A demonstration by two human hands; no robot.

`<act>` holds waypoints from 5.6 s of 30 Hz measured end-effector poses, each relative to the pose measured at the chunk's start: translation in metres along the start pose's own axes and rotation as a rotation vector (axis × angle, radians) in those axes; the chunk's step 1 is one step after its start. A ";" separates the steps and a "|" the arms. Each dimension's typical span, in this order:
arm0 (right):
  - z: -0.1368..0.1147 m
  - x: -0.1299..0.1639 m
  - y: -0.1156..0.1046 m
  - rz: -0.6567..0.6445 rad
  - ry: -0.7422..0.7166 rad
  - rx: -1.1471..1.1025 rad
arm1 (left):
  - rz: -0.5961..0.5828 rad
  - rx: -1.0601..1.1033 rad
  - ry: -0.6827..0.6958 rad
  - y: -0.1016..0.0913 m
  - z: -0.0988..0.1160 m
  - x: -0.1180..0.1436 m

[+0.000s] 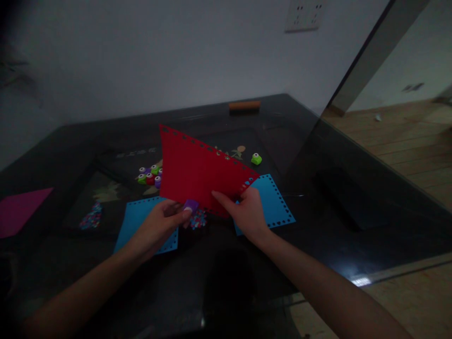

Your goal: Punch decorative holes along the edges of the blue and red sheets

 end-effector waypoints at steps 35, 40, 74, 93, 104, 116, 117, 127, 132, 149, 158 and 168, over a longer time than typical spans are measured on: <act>0.001 -0.001 0.009 -0.043 0.133 -0.004 | 0.011 -0.082 -0.047 0.008 -0.004 0.002; 0.002 0.000 0.010 -0.027 0.160 -0.025 | 0.019 -0.080 -0.049 0.008 -0.004 0.002; 0.004 0.003 0.012 -0.042 0.160 0.018 | 0.059 -0.042 -0.062 0.004 -0.012 0.001; 0.003 0.004 0.014 -0.065 0.142 -0.027 | 0.099 0.019 -0.005 0.005 -0.012 0.005; 0.007 0.006 0.013 -0.061 0.154 -0.043 | 0.093 0.021 0.050 0.007 -0.016 0.006; 0.012 0.006 0.013 -0.084 0.161 -0.032 | 0.097 0.038 0.030 0.010 -0.013 0.005; 0.012 0.006 0.013 -0.082 0.162 -0.035 | 0.100 0.030 0.023 0.010 -0.014 0.005; 0.010 0.004 0.011 -0.065 0.182 0.008 | 0.113 -0.015 0.028 0.007 -0.017 0.003; 0.012 0.003 0.011 -0.069 0.208 0.010 | 0.052 -0.073 -0.086 0.008 -0.026 0.001; 0.009 -0.001 0.006 -0.030 0.200 -0.025 | -0.118 -0.118 -0.055 0.010 -0.006 0.001; 0.010 -0.003 0.000 -0.014 0.180 0.015 | -0.249 -0.539 0.135 -0.003 0.004 -0.005; 0.007 -0.005 -0.001 -0.006 0.174 0.051 | -0.267 -0.885 0.296 -0.017 0.007 -0.010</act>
Point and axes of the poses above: each hand's wrist, its own x-axis away from the middle knuckle, its own y-axis out of the palm, z = x × y, the point moved 6 cm from there along -x, towards the middle knuckle, and after that the axes turned 12 degrees about -x, right-handed, at the moved point
